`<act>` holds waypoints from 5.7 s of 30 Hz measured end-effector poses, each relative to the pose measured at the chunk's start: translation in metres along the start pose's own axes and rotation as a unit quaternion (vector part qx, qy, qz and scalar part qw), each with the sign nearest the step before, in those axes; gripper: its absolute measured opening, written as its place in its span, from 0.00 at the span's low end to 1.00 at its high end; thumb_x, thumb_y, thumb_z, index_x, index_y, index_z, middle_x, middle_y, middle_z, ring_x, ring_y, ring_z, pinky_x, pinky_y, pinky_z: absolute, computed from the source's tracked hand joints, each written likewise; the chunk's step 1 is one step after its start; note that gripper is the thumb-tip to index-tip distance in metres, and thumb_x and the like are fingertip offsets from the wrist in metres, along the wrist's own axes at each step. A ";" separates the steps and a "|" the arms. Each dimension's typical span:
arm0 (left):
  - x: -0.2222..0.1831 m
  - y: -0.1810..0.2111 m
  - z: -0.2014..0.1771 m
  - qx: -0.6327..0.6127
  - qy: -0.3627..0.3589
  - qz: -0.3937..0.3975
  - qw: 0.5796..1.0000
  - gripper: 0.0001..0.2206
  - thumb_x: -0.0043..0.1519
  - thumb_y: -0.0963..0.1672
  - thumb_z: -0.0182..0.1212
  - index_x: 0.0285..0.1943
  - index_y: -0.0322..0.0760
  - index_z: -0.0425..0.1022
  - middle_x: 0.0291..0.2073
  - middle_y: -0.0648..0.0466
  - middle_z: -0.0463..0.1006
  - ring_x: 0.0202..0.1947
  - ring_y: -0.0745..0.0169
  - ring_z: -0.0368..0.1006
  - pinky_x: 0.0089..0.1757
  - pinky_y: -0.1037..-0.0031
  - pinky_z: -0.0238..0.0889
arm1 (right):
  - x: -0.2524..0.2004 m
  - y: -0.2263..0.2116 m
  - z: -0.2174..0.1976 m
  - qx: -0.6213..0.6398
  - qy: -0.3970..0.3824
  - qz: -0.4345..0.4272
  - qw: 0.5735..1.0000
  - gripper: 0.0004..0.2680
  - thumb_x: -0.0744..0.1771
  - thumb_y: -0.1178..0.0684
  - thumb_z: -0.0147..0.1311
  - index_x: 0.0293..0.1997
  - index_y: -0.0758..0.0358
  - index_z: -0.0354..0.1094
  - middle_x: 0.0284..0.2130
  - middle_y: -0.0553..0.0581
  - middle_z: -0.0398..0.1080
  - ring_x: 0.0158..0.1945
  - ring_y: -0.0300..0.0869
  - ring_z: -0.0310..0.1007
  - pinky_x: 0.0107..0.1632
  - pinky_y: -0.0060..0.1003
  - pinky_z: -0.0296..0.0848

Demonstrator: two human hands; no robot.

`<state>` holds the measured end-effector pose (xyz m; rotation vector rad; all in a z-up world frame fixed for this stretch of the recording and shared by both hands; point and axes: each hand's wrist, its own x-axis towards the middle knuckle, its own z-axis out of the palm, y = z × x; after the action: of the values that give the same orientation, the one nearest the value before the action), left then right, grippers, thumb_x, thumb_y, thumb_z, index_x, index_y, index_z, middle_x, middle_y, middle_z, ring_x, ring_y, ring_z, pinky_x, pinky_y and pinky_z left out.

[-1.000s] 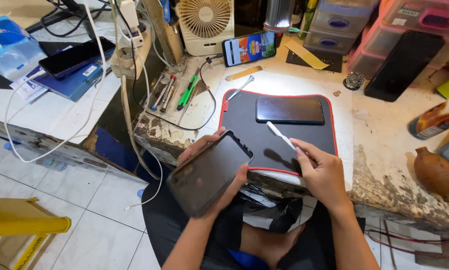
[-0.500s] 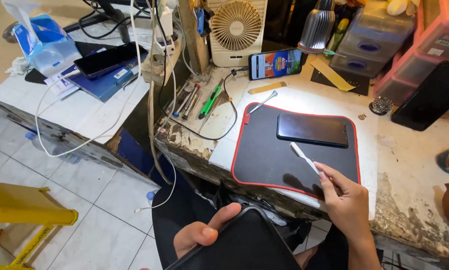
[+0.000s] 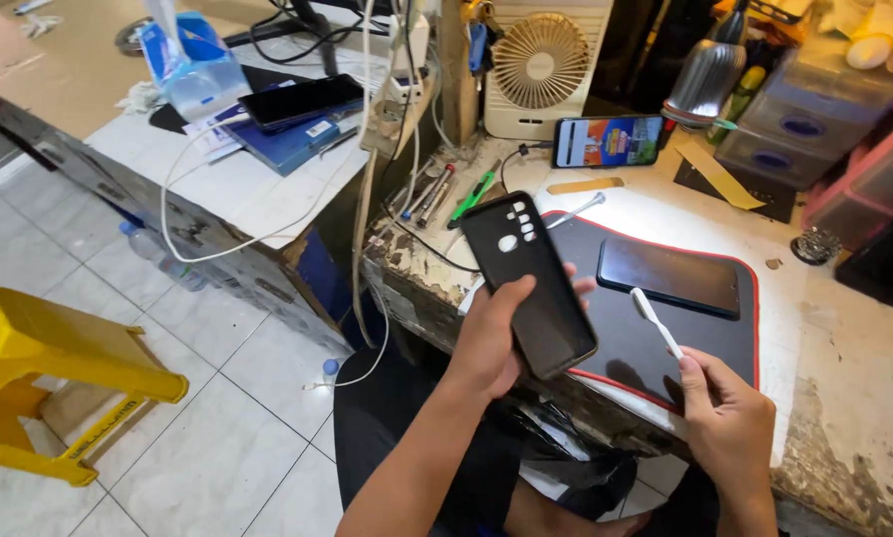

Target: Assembling a mobile phone by cleaning the frame with a brush and fitting the screen and back cover.

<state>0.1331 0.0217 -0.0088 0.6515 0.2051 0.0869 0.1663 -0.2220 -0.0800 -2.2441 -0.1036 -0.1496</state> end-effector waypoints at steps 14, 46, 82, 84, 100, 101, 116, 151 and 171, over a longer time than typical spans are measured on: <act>0.216 -0.038 -0.002 0.599 0.036 0.104 0.793 0.25 0.63 0.61 0.34 0.21 0.45 0.51 0.20 0.56 0.60 0.26 0.55 0.61 0.33 0.64 0.53 | -0.007 0.006 0.011 -0.019 0.052 0.003 0.998 0.07 0.74 0.52 0.54 0.50 0.56 0.81 0.23 0.50 0.68 0.28 0.37 0.57 0.34 0.31 0.56; 0.255 -0.019 -0.052 0.152 0.053 0.011 0.987 0.12 0.54 0.44 0.72 0.43 0.36 0.77 0.32 0.43 0.80 0.34 0.49 0.81 0.37 0.62 0.77 | 0.191 -0.054 -0.044 -0.294 -0.306 -0.144 0.894 0.21 0.62 0.42 0.63 0.56 0.61 0.74 0.51 0.70 0.74 0.56 0.66 0.73 0.57 0.58 0.72; 0.233 -0.020 -0.043 0.493 -0.122 -0.094 0.856 0.21 0.50 0.39 0.54 0.54 0.46 0.66 0.45 0.50 0.70 0.37 0.58 0.72 0.29 0.73 0.65 | 0.189 0.013 -0.104 0.016 -0.428 -0.114 0.896 0.28 0.57 0.47 0.68 0.63 0.59 0.68 0.57 0.51 0.72 0.59 0.39 0.70 0.60 0.37 0.68; 0.232 -0.028 -0.042 0.542 -0.199 -0.062 0.814 0.32 0.47 0.39 0.55 0.66 0.51 0.63 0.59 0.48 0.68 0.50 0.59 0.70 0.39 0.73 0.68 | 0.183 -0.004 -0.099 0.039 -0.443 -0.172 0.879 0.27 0.57 0.47 0.69 0.62 0.61 0.68 0.54 0.51 0.72 0.56 0.39 0.71 0.56 0.35 0.71; 0.228 -0.044 -0.040 0.372 -0.382 -0.143 0.834 0.20 0.63 0.41 0.68 0.62 0.40 0.65 0.45 0.50 0.79 0.38 0.65 0.78 0.38 0.71 0.78 | 0.159 -0.043 -0.048 0.059 -0.307 -0.255 0.915 0.31 0.56 0.52 0.74 0.66 0.65 0.65 0.57 0.69 0.68 0.66 0.61 0.64 0.66 0.55 0.60; 0.229 -0.042 -0.042 0.366 -0.374 -0.116 0.844 0.24 0.63 0.41 0.68 0.66 0.43 0.62 0.50 0.49 0.77 0.44 0.64 0.76 0.42 0.70 0.77 | 0.163 -0.033 -0.044 0.087 -0.268 -0.276 0.919 0.32 0.57 0.51 0.75 0.68 0.62 0.63 0.62 0.68 0.64 0.70 0.60 0.59 0.69 0.56 0.56; 0.227 -0.059 -0.053 0.212 -0.286 -0.090 0.930 0.27 0.65 0.36 0.61 0.74 0.36 0.61 0.54 0.40 0.79 0.49 0.43 0.80 0.46 0.50 0.78 | 0.169 -0.023 -0.004 0.404 -0.162 0.100 0.895 0.14 0.73 0.44 0.46 0.49 0.64 0.73 0.37 0.55 0.76 0.36 0.40 0.81 0.47 0.41 0.82; 0.219 -0.042 -0.031 0.175 -0.236 -0.024 0.956 0.23 0.65 0.35 0.58 0.71 0.34 0.62 0.51 0.43 0.78 0.48 0.48 0.79 0.48 0.58 0.79 | 0.158 -0.036 -0.003 0.307 -0.289 0.094 0.902 0.16 0.70 0.48 0.50 0.60 0.69 0.65 0.39 0.65 0.77 0.40 0.47 0.82 0.46 0.40 0.80; 0.215 -0.037 -0.033 0.130 -0.215 -0.039 0.967 0.28 0.69 0.38 0.54 0.78 0.48 0.53 0.63 0.35 0.70 0.62 0.30 0.70 0.60 0.43 0.65 | 0.177 0.013 0.026 0.119 -0.190 -0.075 0.972 0.23 0.63 0.59 0.62 0.67 0.65 0.64 0.28 0.57 0.77 0.28 0.40 0.79 0.36 0.33 0.79</act>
<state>0.3369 0.0431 -0.0918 0.9062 -0.1799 -0.1602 0.3453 -0.2061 -0.0805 -1.9986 -0.4729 0.2052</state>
